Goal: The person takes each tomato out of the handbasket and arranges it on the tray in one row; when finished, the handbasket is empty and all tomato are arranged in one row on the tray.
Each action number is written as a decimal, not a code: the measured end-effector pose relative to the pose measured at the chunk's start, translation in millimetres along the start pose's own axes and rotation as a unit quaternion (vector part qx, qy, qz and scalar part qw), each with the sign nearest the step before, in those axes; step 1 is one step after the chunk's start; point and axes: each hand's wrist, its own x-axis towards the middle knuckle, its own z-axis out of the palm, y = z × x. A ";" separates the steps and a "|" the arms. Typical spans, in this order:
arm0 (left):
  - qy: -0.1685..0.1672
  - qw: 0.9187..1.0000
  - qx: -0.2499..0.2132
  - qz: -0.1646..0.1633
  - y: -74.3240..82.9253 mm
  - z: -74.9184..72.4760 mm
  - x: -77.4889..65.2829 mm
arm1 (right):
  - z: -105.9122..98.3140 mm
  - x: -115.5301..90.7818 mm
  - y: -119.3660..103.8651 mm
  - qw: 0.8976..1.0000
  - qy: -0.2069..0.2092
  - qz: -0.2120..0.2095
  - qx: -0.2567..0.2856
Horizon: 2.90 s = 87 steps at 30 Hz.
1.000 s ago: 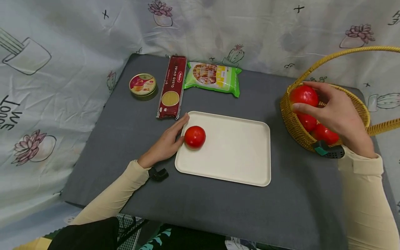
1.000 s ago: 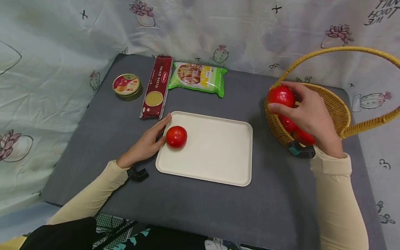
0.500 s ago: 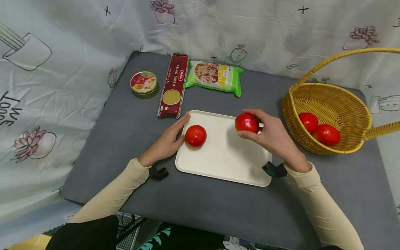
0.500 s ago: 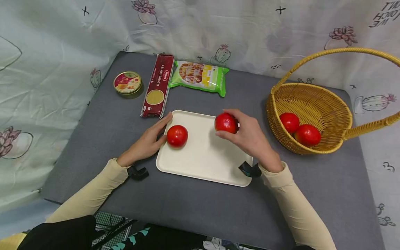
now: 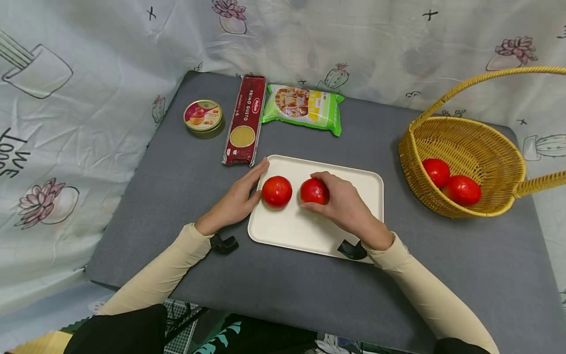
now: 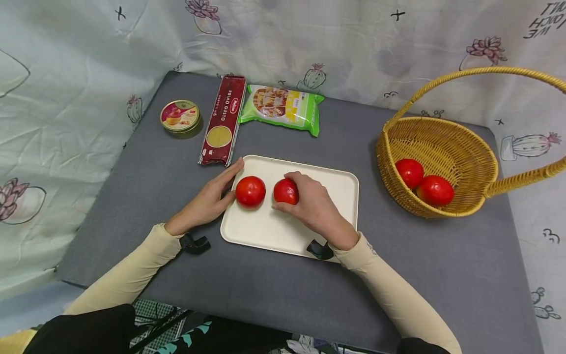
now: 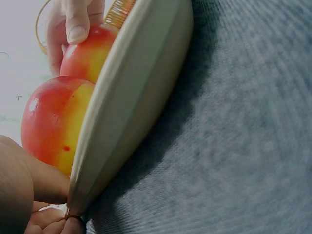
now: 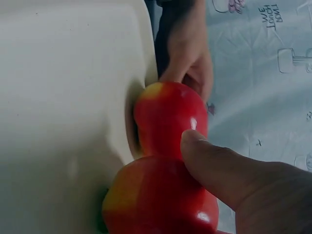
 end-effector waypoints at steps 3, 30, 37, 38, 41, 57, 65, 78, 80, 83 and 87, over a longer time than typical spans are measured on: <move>-0.001 1.000 0.002 -0.002 -0.7 0.0 0.2 | 5.4 2.2 -2.2 1.000 0.003 -0.004 -0.006; -0.008 1.000 0.001 -0.015 0.5 0.1 0.4 | 16.9 -3.4 -5.6 0.992 0.032 0.044 -0.117; -0.011 1.000 -0.001 -0.019 1.4 0.1 0.4 | -14.0 -12.3 -4.3 0.995 0.045 0.046 -0.076; -0.012 1.000 -0.002 -0.020 1.7 0.1 0.6 | -21.2 -14.2 -2.8 0.995 0.055 0.042 -0.067; -0.012 1.000 -0.003 -0.024 2.7 -0.5 0.2 | -44.0 -20.7 1.0 0.994 0.090 0.033 -0.043; -0.013 0.999 -0.035 -0.022 0.6 2.0 0.0 | -165.7 -47.7 75.1 0.976 0.172 0.118 0.060; -0.010 0.999 -0.037 -0.020 0.6 1.9 1.9 | -215.0 -52.4 146.0 0.974 0.076 0.182 0.109; -0.014 0.999 -0.034 -0.033 -0.2 2.0 -2.2 | -218.4 -49.3 189.4 0.978 -0.076 0.192 0.018; -0.012 0.999 -0.037 -0.029 -0.8 2.3 -2.0 | -217.4 -48.8 189.2 0.979 -0.091 0.182 0.006; -0.012 0.999 -0.040 -0.025 -1.8 2.6 -1.2 | -215.7 -48.3 188.7 0.978 -0.104 0.177 -0.023; -0.013 0.999 -0.042 -0.022 -1.4 2.6 0.0 | -214.2 -47.3 188.3 0.976 -0.115 0.182 -0.043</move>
